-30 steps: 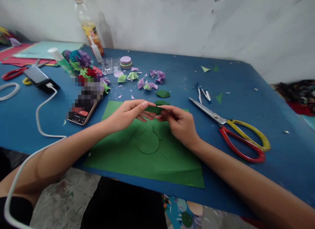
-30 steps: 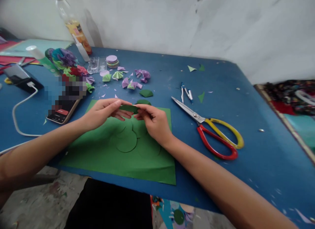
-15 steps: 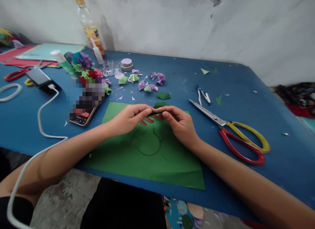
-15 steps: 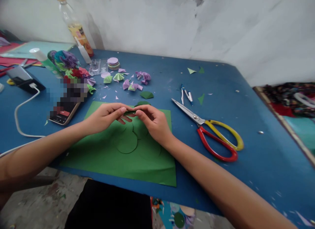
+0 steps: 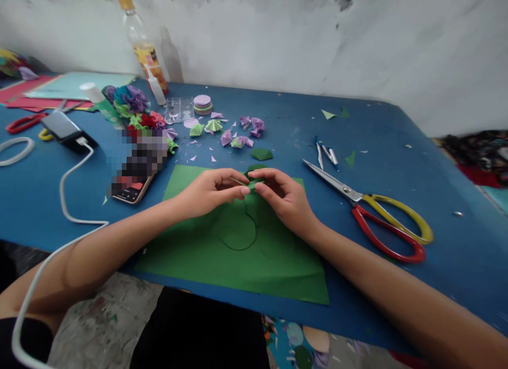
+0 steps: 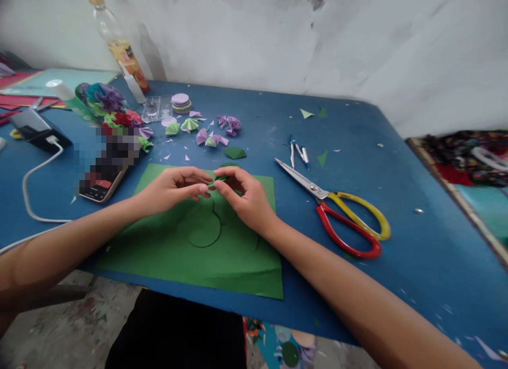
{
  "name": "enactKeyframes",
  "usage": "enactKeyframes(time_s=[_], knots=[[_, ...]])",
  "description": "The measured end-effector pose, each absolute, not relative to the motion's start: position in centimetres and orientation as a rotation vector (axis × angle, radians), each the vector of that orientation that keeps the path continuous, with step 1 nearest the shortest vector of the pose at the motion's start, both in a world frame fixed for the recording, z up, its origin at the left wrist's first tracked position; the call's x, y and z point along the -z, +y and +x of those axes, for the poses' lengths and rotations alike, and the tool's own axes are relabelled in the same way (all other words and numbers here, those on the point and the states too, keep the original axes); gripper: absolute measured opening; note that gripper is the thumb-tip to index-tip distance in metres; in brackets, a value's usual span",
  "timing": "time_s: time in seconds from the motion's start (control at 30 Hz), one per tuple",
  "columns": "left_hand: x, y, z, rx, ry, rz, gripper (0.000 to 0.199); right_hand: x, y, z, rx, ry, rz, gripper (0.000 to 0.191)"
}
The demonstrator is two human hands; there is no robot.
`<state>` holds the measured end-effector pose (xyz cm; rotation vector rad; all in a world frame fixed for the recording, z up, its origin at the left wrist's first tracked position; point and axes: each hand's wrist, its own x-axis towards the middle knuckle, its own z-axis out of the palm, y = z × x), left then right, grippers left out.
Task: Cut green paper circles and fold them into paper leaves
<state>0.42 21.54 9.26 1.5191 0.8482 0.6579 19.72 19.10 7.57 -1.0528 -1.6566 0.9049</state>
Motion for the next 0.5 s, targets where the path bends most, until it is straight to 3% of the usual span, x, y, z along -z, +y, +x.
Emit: enactKeyframes(time_s=[0.23, 0.5], knots=[[-9.2, 21.72, 0.47, -0.64, 0.837, 1.485, 0.029, -7.7, 19.02, 19.73, -0.902, -1.664, -1.056, 0.021], [-8.76, 21.62, 0.57, -0.727, 0.871, 1.574, 0.023, -6.95, 19.17, 19.62, -0.924, -1.655, -1.044, 0.037]])
